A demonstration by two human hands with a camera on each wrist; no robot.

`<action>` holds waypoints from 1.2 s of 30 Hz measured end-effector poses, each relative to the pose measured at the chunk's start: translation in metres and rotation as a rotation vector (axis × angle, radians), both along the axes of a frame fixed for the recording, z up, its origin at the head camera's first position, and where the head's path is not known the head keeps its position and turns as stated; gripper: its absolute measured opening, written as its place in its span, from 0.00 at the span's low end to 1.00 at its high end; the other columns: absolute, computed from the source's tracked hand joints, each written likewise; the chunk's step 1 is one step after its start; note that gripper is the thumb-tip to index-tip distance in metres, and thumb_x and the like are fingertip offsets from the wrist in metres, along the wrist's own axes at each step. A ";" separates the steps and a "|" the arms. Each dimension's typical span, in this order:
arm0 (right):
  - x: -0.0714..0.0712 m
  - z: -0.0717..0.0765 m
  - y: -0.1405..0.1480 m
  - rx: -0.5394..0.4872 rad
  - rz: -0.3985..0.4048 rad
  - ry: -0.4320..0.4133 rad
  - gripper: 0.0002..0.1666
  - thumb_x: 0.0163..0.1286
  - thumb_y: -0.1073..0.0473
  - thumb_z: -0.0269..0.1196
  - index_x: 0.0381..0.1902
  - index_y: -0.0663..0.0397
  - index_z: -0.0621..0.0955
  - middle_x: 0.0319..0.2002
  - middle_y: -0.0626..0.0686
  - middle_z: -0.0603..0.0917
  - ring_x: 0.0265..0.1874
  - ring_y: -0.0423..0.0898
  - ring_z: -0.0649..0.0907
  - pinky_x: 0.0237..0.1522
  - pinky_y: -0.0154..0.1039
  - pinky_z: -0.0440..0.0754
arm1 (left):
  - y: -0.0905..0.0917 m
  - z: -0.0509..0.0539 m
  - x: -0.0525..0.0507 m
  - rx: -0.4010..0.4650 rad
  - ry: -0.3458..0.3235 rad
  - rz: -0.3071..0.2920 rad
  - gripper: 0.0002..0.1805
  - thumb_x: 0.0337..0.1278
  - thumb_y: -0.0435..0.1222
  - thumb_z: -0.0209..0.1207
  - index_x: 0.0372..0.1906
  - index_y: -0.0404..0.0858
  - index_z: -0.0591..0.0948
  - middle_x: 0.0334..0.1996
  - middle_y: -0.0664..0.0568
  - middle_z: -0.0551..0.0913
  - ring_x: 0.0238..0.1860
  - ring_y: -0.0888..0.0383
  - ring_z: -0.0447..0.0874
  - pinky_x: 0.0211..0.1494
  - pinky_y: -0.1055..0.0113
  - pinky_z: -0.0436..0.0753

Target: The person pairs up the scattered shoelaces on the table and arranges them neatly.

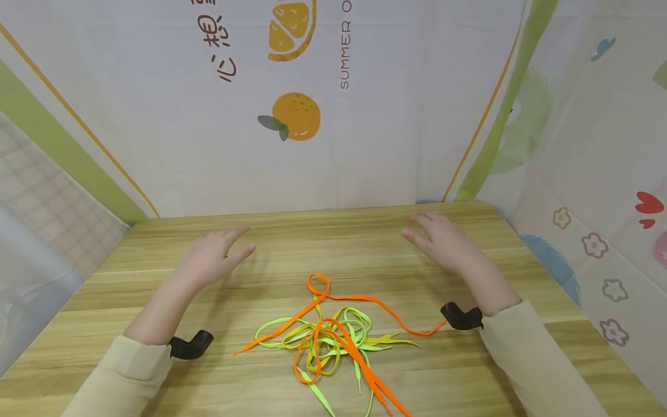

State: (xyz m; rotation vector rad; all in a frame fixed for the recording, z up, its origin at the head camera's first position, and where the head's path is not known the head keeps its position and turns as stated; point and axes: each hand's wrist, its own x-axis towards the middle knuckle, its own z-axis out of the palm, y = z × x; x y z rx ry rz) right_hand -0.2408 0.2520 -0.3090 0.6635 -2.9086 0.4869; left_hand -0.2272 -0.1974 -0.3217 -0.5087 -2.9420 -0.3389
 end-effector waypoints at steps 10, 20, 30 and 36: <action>0.013 -0.005 0.001 -0.029 0.042 0.015 0.32 0.75 0.44 0.50 0.63 0.65 0.72 0.61 0.66 0.72 0.63 0.64 0.66 0.62 0.61 0.59 | 0.007 0.000 0.015 0.049 0.033 -0.051 0.32 0.68 0.56 0.48 0.60 0.33 0.76 0.56 0.41 0.78 0.54 0.42 0.77 0.54 0.46 0.74; 0.033 -0.004 0.001 -0.033 0.073 -0.005 0.31 0.75 0.44 0.52 0.64 0.62 0.71 0.61 0.64 0.73 0.62 0.64 0.69 0.60 0.61 0.62 | 0.012 0.001 0.031 0.053 -0.024 -0.069 0.28 0.66 0.53 0.52 0.57 0.35 0.78 0.42 0.44 0.84 0.35 0.52 0.84 0.39 0.54 0.80; 0.051 -0.015 0.010 0.004 0.096 0.005 0.30 0.73 0.46 0.56 0.63 0.62 0.73 0.60 0.63 0.74 0.61 0.63 0.70 0.59 0.62 0.64 | 0.012 -0.002 0.043 0.007 -0.045 -0.110 0.22 0.64 0.48 0.57 0.53 0.35 0.81 0.24 0.57 0.79 0.23 0.64 0.74 0.28 0.65 0.75; 0.058 -0.022 0.020 0.028 0.104 0.025 0.27 0.70 0.51 0.60 0.61 0.61 0.74 0.59 0.65 0.74 0.58 0.65 0.72 0.55 0.62 0.69 | 0.012 -0.006 0.049 -0.002 -0.050 -0.134 0.20 0.63 0.46 0.58 0.50 0.35 0.82 0.23 0.58 0.78 0.22 0.65 0.72 0.27 0.66 0.74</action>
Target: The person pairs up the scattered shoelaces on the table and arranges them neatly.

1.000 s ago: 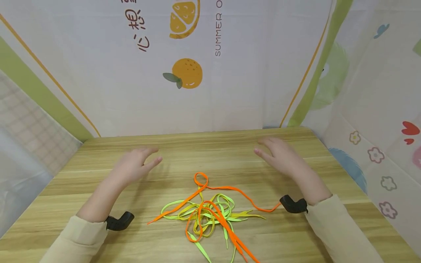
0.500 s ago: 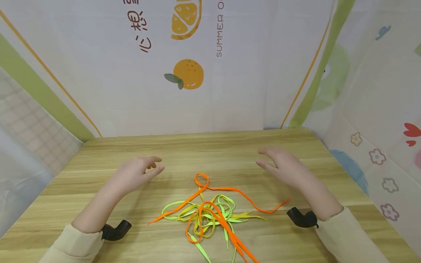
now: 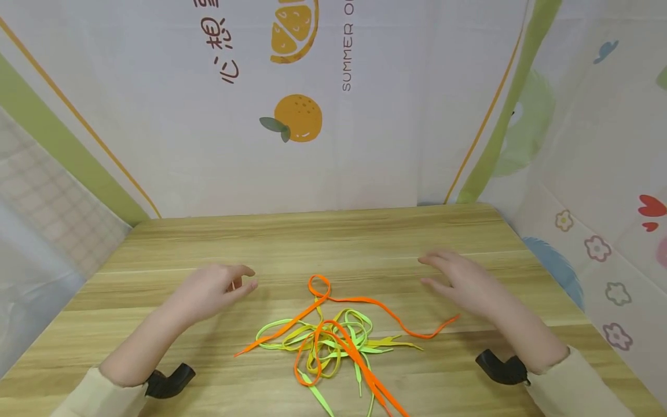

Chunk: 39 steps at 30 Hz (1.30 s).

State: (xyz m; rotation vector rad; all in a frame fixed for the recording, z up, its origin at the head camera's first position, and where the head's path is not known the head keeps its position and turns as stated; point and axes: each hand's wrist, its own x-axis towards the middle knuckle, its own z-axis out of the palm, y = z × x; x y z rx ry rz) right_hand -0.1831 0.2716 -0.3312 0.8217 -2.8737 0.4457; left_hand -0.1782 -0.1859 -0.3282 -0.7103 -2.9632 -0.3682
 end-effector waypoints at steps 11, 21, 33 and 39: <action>0.013 -0.017 0.016 -0.016 0.029 -0.003 0.26 0.61 0.58 0.69 0.55 0.64 0.79 0.52 0.64 0.79 0.50 0.63 0.79 0.47 0.58 0.76 | -0.002 -0.008 0.012 0.035 -0.026 -0.078 0.16 0.59 0.44 0.62 0.43 0.36 0.84 0.22 0.61 0.77 0.18 0.69 0.69 0.23 0.70 0.72; 0.018 -0.033 0.027 0.024 0.157 0.017 0.24 0.51 0.61 0.74 0.48 0.59 0.83 0.47 0.55 0.81 0.46 0.57 0.81 0.45 0.54 0.78 | -0.003 -0.016 0.020 0.017 -0.108 -0.210 0.20 0.52 0.55 0.64 0.33 0.42 0.82 0.19 0.66 0.72 0.19 0.69 0.68 0.26 0.69 0.71; 0.018 -0.042 0.034 0.066 0.179 -0.045 0.25 0.51 0.53 0.74 0.47 0.56 0.83 0.44 0.51 0.81 0.41 0.51 0.81 0.41 0.50 0.80 | -0.004 -0.023 0.024 0.043 -0.259 -0.292 0.16 0.43 0.53 0.71 0.26 0.47 0.80 0.19 0.66 0.72 0.21 0.69 0.68 0.26 0.71 0.71; 0.013 -0.046 0.036 0.041 0.225 -0.026 0.23 0.50 0.57 0.75 0.44 0.56 0.83 0.40 0.44 0.81 0.38 0.42 0.81 0.38 0.43 0.81 | -0.003 -0.025 0.024 0.022 -0.289 -0.300 0.17 0.42 0.52 0.71 0.22 0.49 0.76 0.18 0.66 0.69 0.22 0.69 0.64 0.25 0.71 0.69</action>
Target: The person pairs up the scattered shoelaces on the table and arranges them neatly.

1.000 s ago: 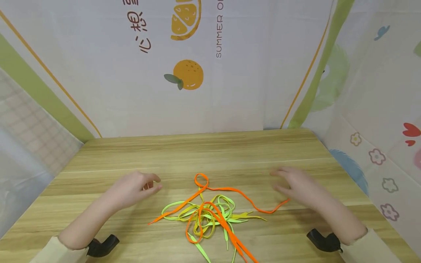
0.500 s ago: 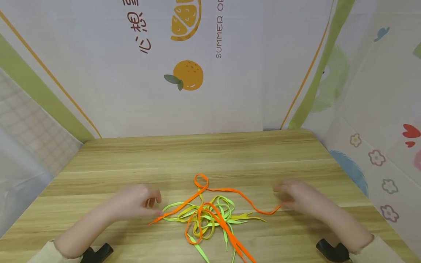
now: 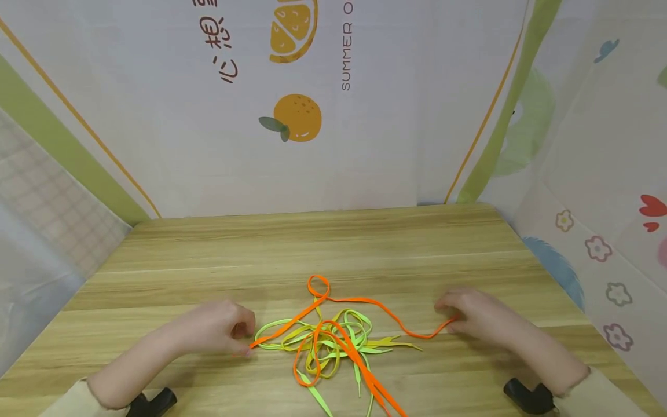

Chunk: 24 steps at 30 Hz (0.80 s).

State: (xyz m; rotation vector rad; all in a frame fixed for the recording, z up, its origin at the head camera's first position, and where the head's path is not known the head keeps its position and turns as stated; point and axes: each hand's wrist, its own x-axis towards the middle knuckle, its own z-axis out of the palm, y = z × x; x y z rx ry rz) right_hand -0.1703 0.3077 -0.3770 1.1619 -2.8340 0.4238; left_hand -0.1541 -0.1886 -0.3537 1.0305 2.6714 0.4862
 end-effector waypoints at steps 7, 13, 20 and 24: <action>-0.006 -0.003 0.002 -0.058 0.013 -0.071 0.15 0.50 0.60 0.74 0.37 0.48 0.82 0.35 0.37 0.77 0.34 0.36 0.78 0.34 0.38 0.79 | 0.001 -0.002 0.000 -0.022 0.013 -0.034 0.17 0.44 0.47 0.71 0.19 0.49 0.73 0.17 0.67 0.67 0.21 0.70 0.62 0.26 0.72 0.66; -0.009 -0.007 0.006 -0.102 0.039 -0.081 0.14 0.52 0.59 0.73 0.29 0.38 0.78 0.31 0.34 0.74 0.29 0.33 0.73 0.28 0.34 0.74 | 0.000 -0.007 0.001 -0.042 0.013 -0.032 0.17 0.44 0.46 0.72 0.20 0.50 0.73 0.18 0.67 0.68 0.22 0.70 0.64 0.27 0.71 0.68; -0.010 -0.009 0.007 -0.114 0.042 -0.106 0.12 0.54 0.57 0.73 0.29 0.38 0.78 0.30 0.33 0.74 0.29 0.32 0.73 0.28 0.34 0.74 | -0.001 -0.012 -0.002 -0.048 0.001 -0.031 0.16 0.45 0.44 0.72 0.20 0.50 0.73 0.18 0.67 0.69 0.21 0.69 0.64 0.26 0.71 0.68; -0.010 -0.010 0.008 -0.124 0.047 -0.099 0.13 0.54 0.56 0.72 0.28 0.36 0.77 0.29 0.33 0.73 0.28 0.32 0.72 0.28 0.33 0.73 | 0.001 -0.011 -0.003 -0.040 -0.005 -0.044 0.14 0.48 0.42 0.70 0.21 0.50 0.74 0.18 0.67 0.69 0.21 0.69 0.63 0.25 0.71 0.68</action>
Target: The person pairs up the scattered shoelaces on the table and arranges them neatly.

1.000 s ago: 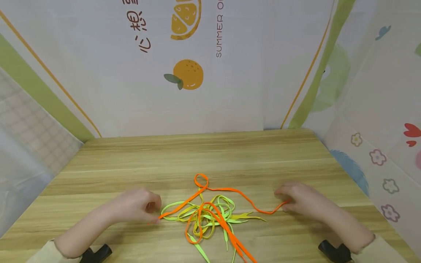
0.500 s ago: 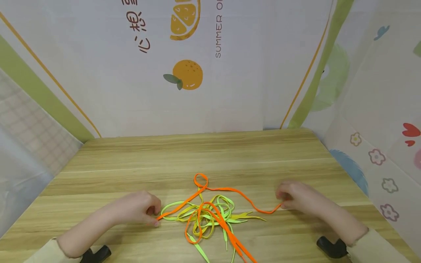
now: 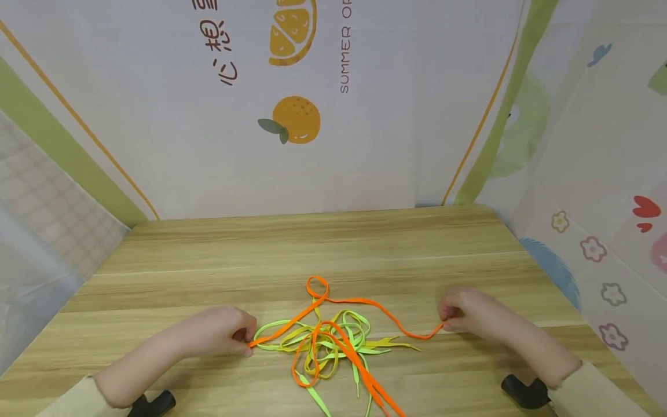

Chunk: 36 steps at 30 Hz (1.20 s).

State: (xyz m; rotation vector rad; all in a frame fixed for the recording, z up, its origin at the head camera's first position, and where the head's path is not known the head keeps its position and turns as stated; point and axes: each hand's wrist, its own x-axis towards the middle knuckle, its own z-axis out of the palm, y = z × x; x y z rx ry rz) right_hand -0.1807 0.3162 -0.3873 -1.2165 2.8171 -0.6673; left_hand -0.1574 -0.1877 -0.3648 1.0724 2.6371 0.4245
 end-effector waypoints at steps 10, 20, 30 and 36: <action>-0.001 -0.002 0.002 -0.021 0.042 0.018 0.13 0.56 0.56 0.71 0.26 0.35 0.76 0.28 0.32 0.71 0.28 0.32 0.71 0.27 0.32 0.71 | 0.002 0.004 0.002 0.018 -0.017 -0.005 0.15 0.52 0.37 0.68 0.19 0.48 0.73 0.17 0.66 0.69 0.19 0.70 0.62 0.23 0.72 0.66; 0.001 0.000 0.001 0.019 -0.001 0.016 0.14 0.60 0.57 0.69 0.25 0.37 0.74 0.26 0.33 0.69 0.26 0.32 0.68 0.26 0.30 0.67 | 0.000 0.002 0.002 0.037 0.033 -0.038 0.15 0.54 0.30 0.62 0.20 0.47 0.72 0.17 0.66 0.65 0.19 0.70 0.59 0.22 0.73 0.65; 0.002 0.003 0.000 0.047 -0.109 -0.002 0.12 0.64 0.56 0.66 0.27 0.39 0.73 0.22 0.34 0.68 0.21 0.30 0.67 0.21 0.30 0.67 | -0.005 0.000 -0.002 0.114 0.065 0.017 0.10 0.60 0.28 0.56 0.28 0.47 0.73 0.20 0.66 0.67 0.20 0.70 0.61 0.22 0.72 0.66; 0.003 0.007 -0.002 0.033 -0.147 0.061 0.04 0.60 0.62 0.68 0.34 0.50 0.84 0.29 0.39 0.82 0.27 0.35 0.79 0.27 0.35 0.78 | -0.009 0.002 -0.006 0.164 0.112 0.011 0.07 0.58 0.25 0.58 0.36 0.39 0.80 0.26 0.61 0.77 0.24 0.69 0.68 0.27 0.70 0.74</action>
